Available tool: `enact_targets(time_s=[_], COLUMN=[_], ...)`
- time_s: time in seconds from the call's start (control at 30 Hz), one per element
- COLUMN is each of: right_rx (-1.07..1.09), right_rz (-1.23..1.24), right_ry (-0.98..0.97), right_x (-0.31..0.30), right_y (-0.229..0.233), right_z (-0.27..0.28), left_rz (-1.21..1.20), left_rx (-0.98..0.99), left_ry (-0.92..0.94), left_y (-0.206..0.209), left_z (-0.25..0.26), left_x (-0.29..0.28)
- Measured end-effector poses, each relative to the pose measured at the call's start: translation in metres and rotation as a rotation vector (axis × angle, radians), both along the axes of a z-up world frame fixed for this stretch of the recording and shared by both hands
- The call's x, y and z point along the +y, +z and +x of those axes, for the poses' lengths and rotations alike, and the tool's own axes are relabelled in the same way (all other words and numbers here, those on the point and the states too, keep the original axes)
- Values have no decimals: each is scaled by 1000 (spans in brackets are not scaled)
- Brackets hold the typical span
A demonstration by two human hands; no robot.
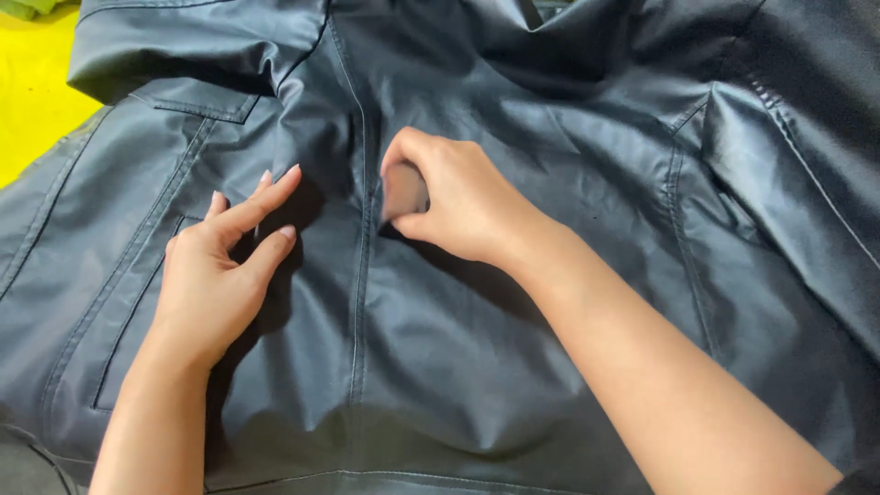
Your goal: The person uses a sponge to rub a black leather jacket laid out on a yellow surface. They dip the sponge into a small container of liquid and then scrub the jacket's surface in circular motions, focusing on the chest area.
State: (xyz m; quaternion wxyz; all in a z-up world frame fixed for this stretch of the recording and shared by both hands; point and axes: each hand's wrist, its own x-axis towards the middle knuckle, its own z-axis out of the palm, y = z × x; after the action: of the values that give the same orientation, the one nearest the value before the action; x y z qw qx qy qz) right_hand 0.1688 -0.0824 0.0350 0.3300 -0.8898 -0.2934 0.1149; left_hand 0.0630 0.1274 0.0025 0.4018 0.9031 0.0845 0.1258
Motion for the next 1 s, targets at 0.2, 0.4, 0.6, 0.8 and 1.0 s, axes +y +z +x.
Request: enact_targets(time_s=[0.2, 0.4, 0.6, 0.8, 1.0], right_rx=[-50, -102, -174, -23, 244], right_rz=[-40, 17, 61, -216, -387], right_ry=[18, 77, 78, 115, 66], right_x=[3, 7, 3, -15, -25], right_y=[0, -2, -9, 10, 40], right_z=[7, 0, -6, -19, -43], left_rz=[-22, -17, 2, -6, -6], left_rx=[-33, -64, -64, -48, -47], left_ry=[-20, -23, -14, -8, 0], left_y=[-1, -4, -4, -4, -4], left_z=[1, 1, 1, 1, 0], left_x=[1, 2, 2, 2, 1])
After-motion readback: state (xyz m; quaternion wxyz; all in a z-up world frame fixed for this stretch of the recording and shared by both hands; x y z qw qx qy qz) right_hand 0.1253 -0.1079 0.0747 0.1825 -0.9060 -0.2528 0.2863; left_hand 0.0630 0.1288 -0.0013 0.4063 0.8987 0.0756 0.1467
